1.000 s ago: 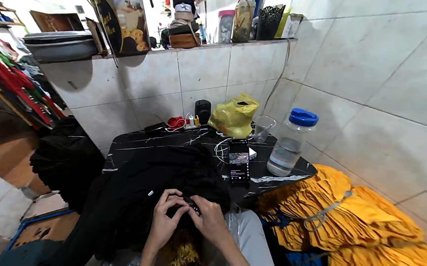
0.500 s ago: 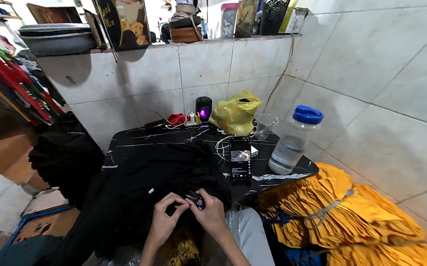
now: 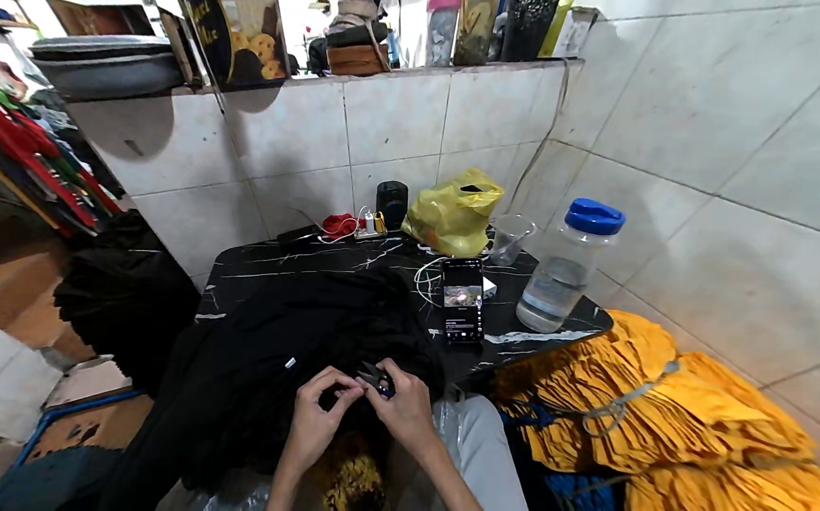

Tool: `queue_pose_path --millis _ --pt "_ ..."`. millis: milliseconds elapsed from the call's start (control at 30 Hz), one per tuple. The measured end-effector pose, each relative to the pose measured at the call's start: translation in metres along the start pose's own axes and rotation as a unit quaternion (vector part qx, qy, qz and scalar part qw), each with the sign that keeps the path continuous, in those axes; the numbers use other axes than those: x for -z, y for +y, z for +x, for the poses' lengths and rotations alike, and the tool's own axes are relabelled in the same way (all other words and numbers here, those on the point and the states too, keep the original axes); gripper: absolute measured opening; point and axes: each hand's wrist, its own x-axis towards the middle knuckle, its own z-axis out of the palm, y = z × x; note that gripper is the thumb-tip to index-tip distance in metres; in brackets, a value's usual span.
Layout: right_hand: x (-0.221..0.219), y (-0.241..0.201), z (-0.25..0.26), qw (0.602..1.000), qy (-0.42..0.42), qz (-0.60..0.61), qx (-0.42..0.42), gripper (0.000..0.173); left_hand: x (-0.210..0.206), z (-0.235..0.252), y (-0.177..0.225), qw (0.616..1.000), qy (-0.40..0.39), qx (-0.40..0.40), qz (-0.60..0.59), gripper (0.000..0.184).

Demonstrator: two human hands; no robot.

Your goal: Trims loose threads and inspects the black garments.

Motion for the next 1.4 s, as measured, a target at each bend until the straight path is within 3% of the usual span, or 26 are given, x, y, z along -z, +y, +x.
queue_pose_path --millis 600,800,900,1000,1067,1100,1167,1267,1333,1400 --pt "0.0 0.0 0.001 1.0 -0.006 0.007 -0.007 0.041 0.001 -0.003 -0.004 0.999 -0.023 0.0 0.028 0.012" --pt "0.002 0.0 0.001 1.0 -0.021 0.011 -0.02 0.038 0.0 -0.006 0.004 0.995 -0.055 0.078 -0.037 0.014" --pt "0.004 0.002 0.003 0.998 -0.043 0.033 -0.038 0.04 0.004 -0.011 0.02 0.985 -0.126 0.109 -0.051 0.012" --pt "0.005 0.006 0.006 0.996 -0.049 0.063 -0.047 0.039 0.007 -0.019 0.035 0.942 -0.305 0.137 -0.01 0.014" --pt "0.005 0.006 0.006 0.995 -0.054 0.068 -0.054 0.039 0.005 -0.021 0.038 0.909 -0.388 0.148 0.033 0.023" --pt "0.005 0.005 0.007 0.994 -0.057 0.069 -0.056 0.039 0.004 -0.023 0.037 0.91 -0.387 0.144 0.044 0.031" --pt "0.006 0.006 0.007 0.993 -0.062 0.076 -0.061 0.038 0.001 -0.025 0.031 0.945 -0.3 0.118 0.053 0.029" --pt "0.007 0.007 0.008 0.992 -0.065 0.086 -0.062 0.037 -0.006 -0.024 0.02 0.991 -0.083 0.077 0.068 0.013" --pt "0.007 0.008 0.008 0.992 -0.069 0.088 -0.062 0.037 -0.009 -0.022 0.017 0.993 0.017 0.054 0.103 0.012" --pt "0.008 0.009 0.008 0.992 -0.071 0.089 -0.061 0.037 -0.01 -0.021 0.016 0.984 0.069 0.028 0.16 0.013"
